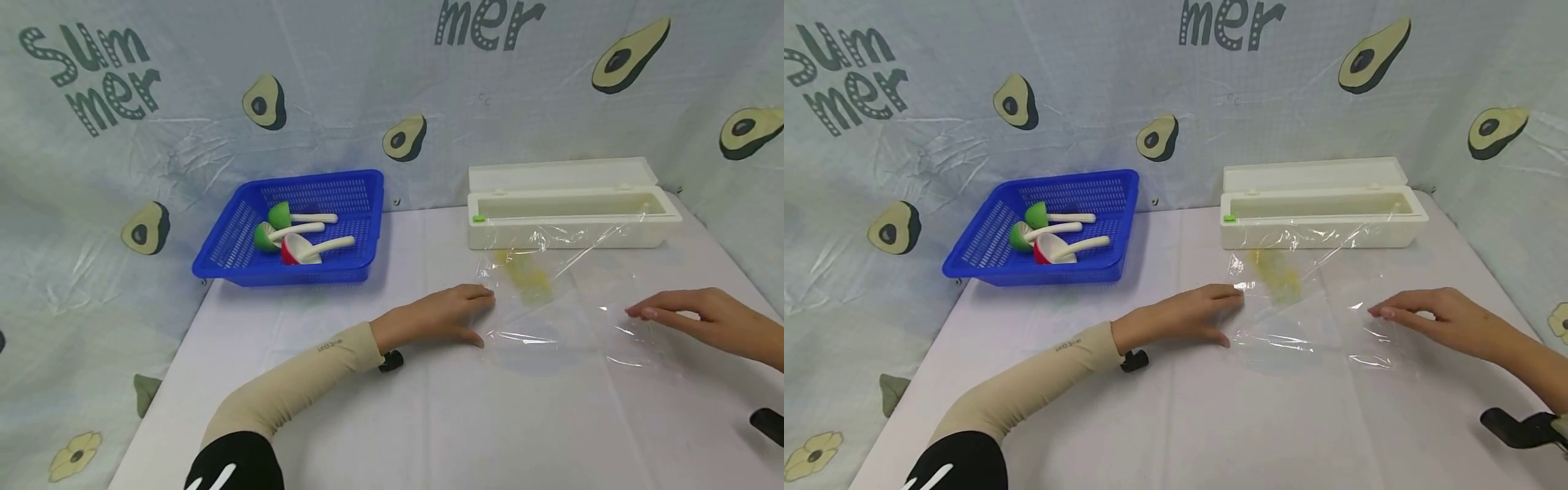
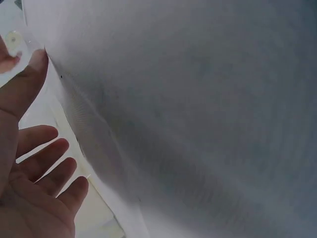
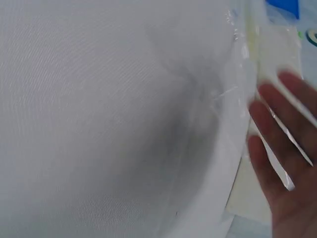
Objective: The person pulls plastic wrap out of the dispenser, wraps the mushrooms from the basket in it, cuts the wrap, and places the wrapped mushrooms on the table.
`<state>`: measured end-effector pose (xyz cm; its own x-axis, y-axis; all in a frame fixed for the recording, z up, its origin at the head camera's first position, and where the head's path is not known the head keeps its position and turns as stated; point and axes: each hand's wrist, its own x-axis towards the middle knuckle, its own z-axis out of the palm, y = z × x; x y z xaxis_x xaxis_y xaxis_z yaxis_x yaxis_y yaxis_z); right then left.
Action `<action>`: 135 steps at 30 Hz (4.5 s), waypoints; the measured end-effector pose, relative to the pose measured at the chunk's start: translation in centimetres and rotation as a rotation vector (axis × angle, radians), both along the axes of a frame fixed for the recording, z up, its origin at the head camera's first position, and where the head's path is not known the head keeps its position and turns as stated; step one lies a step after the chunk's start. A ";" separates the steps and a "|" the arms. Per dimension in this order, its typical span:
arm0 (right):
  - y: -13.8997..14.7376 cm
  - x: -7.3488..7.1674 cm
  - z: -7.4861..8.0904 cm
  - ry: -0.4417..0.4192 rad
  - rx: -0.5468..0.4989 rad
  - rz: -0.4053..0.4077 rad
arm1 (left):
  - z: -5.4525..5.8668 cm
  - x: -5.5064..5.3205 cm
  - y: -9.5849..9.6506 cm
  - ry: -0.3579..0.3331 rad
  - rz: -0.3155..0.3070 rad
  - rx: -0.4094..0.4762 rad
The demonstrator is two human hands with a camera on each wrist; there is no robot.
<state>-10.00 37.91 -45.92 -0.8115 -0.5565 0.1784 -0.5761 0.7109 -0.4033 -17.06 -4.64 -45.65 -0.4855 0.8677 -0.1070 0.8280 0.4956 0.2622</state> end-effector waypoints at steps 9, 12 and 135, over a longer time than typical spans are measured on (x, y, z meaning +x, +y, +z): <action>0.3 0.1 -3.0 0.152 0.243 0.081 | -0.1 0.2 0.8 0.033 -0.043 -0.064; 1.1 0.4 -3.1 0.177 0.244 0.102 | 0.2 0.2 0.5 0.047 -0.038 -0.055; 2.7 1.8 -4.1 0.189 0.234 -0.076 | 16.3 -4.4 -30.0 -0.115 0.896 0.298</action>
